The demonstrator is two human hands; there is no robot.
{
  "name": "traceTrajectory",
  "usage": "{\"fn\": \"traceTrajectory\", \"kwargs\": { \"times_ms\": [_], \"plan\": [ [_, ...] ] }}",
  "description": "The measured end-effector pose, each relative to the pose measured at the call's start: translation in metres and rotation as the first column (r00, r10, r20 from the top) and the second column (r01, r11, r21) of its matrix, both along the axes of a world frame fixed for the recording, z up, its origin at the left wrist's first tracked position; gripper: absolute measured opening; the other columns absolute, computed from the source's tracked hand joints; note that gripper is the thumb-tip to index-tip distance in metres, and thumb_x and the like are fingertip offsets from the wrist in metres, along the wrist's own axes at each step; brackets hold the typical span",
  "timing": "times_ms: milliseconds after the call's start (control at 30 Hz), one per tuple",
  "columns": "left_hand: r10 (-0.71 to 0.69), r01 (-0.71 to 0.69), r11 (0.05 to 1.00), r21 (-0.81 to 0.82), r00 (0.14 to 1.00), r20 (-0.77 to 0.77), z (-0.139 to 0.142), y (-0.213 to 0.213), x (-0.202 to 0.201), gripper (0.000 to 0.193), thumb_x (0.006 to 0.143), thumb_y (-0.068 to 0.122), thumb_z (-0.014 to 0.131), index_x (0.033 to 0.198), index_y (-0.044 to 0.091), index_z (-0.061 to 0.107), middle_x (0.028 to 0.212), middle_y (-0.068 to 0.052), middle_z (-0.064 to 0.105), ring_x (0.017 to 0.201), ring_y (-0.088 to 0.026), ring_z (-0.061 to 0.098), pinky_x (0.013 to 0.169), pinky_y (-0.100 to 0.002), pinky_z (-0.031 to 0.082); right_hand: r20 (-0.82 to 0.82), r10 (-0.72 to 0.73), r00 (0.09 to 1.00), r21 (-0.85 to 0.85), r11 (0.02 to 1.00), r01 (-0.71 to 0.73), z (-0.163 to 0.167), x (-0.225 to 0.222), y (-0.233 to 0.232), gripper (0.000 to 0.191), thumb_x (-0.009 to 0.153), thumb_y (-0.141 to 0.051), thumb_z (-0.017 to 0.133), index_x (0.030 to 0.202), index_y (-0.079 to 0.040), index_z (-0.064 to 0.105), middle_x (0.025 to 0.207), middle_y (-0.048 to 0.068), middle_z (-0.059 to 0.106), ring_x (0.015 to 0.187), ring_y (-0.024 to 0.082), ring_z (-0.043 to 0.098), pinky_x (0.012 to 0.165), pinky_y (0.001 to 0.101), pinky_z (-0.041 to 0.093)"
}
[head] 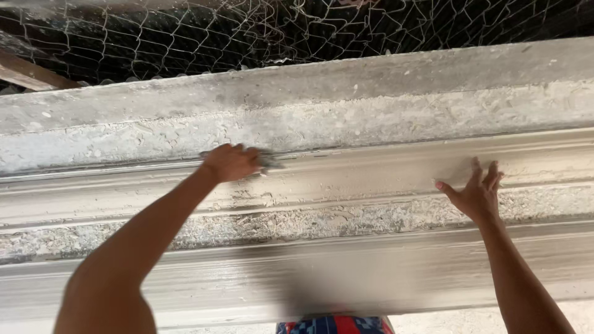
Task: The person cleans a long white molded molding using a cloth and a brush. They wipe the surface, rinse the cloth at a tap, and then scrub the molding with a brush to remove dust and residue.
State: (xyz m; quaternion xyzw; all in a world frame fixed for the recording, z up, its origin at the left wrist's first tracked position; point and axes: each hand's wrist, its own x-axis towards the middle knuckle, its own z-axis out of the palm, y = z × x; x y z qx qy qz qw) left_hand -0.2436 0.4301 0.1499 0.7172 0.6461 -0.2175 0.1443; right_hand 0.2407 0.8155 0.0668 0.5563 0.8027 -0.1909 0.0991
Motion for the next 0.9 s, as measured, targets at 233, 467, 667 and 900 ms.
{"fn": "traceTrajectory", "kwargs": {
  "times_ms": [233,467,667,900],
  "plan": [
    [-0.073,0.073,0.992,-0.099,0.997,0.003,-0.024,0.061,0.017,0.071,0.096,0.047,0.060,0.160,0.026,0.036,0.146,-0.008,0.052,0.111,-0.031,0.067,0.075,-0.054,0.063,-0.022,0.011,1.000,0.023,1.000,-0.010,-0.011,0.005,0.004,0.135,0.066,-0.080,0.068,0.169,-0.019,0.006,0.172,0.024,-0.015,0.158,0.051,-0.012,0.105,0.0790,0.038],
    [-0.048,0.052,0.994,-0.099,0.998,0.047,-0.029,0.060,0.014,0.034,0.105,0.035,0.050,0.132,0.016,0.059,0.137,-0.011,0.057,0.089,-0.024,0.073,0.070,-0.037,0.066,-0.031,-0.026,0.999,0.036,0.999,0.027,0.003,0.001,-0.004,0.132,0.068,-0.076,0.072,0.171,-0.022,0.010,0.174,0.022,-0.014,0.158,0.051,-0.006,0.108,0.0735,0.041],
    [-0.088,0.078,0.995,0.067,0.983,0.162,-0.006,0.056,0.034,0.062,0.101,0.044,0.038,0.162,0.052,0.031,0.162,-0.006,0.035,0.121,-0.038,0.062,0.074,-0.041,0.064,-0.023,-0.041,0.999,0.021,0.999,0.042,-0.003,0.000,-0.001,0.132,0.065,-0.074,0.073,0.169,-0.021,0.010,0.173,0.023,-0.014,0.158,0.052,-0.007,0.107,0.0726,0.043],
    [-0.197,0.191,0.975,0.116,0.980,0.039,-0.098,0.214,0.117,0.028,0.109,0.030,0.046,0.125,0.014,0.062,0.122,-0.011,0.073,0.092,-0.025,0.075,0.079,-0.043,0.065,-0.018,-0.048,0.999,0.040,0.998,0.049,0.009,-0.001,-0.006,0.130,0.068,-0.075,0.074,0.169,-0.023,0.011,0.174,0.018,-0.013,0.159,0.046,-0.005,0.111,0.0698,0.040]
  ]
}}
